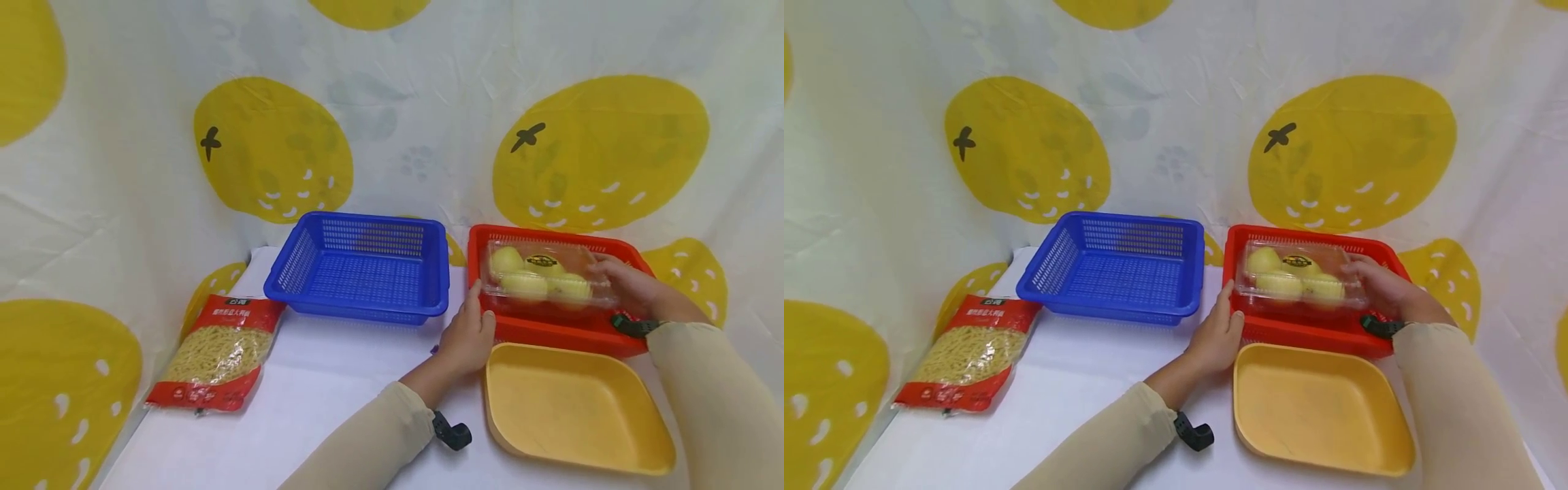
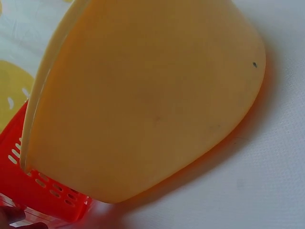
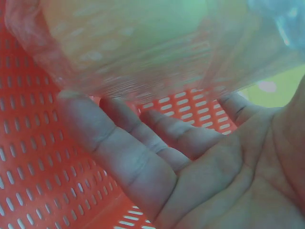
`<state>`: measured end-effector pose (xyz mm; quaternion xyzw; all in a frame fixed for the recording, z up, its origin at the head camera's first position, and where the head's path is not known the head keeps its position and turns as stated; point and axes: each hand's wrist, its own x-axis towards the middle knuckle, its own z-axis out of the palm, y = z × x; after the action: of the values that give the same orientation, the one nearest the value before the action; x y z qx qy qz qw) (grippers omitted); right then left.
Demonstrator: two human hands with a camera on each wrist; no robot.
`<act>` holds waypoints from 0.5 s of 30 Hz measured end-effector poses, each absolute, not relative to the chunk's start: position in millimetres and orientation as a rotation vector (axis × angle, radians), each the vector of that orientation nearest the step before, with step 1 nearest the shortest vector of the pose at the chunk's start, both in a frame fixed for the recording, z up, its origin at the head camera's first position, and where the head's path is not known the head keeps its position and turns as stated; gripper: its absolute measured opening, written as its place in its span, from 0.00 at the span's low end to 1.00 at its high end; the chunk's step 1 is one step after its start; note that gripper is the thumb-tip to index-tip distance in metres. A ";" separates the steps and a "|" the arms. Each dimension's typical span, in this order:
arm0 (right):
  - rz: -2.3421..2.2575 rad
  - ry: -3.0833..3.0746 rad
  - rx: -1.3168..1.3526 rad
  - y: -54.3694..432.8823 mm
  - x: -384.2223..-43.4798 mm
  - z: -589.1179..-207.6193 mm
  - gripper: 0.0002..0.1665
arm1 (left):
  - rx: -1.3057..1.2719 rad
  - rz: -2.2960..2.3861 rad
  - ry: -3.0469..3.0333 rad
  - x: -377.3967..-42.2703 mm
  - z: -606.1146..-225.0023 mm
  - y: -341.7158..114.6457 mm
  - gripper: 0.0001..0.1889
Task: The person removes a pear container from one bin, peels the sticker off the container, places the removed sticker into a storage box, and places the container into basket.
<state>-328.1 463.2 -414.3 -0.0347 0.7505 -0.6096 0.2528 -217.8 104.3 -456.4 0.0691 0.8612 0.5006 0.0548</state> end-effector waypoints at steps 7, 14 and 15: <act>-1.604 1.996 -0.099 463.1 -327.6 -412.6 0.42 | 0.210 1.519 2.625 -217.8 -456.0 105.2 0.33; -1.594 1.994 -0.089 465.5 -326.5 -416.0 0.36 | 0.209 1.515 2.634 -216.6 -456.3 106.1 0.32; -1.584 1.993 -0.109 465.5 -326.9 -416.6 0.33 | 0.209 1.515 2.634 -216.5 -456.3 106.1 0.32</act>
<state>-326.9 465.5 -416.6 -0.0411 0.7478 -0.5946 0.2924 -216.5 106.1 -456.3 0.0684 0.8637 0.4970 0.0480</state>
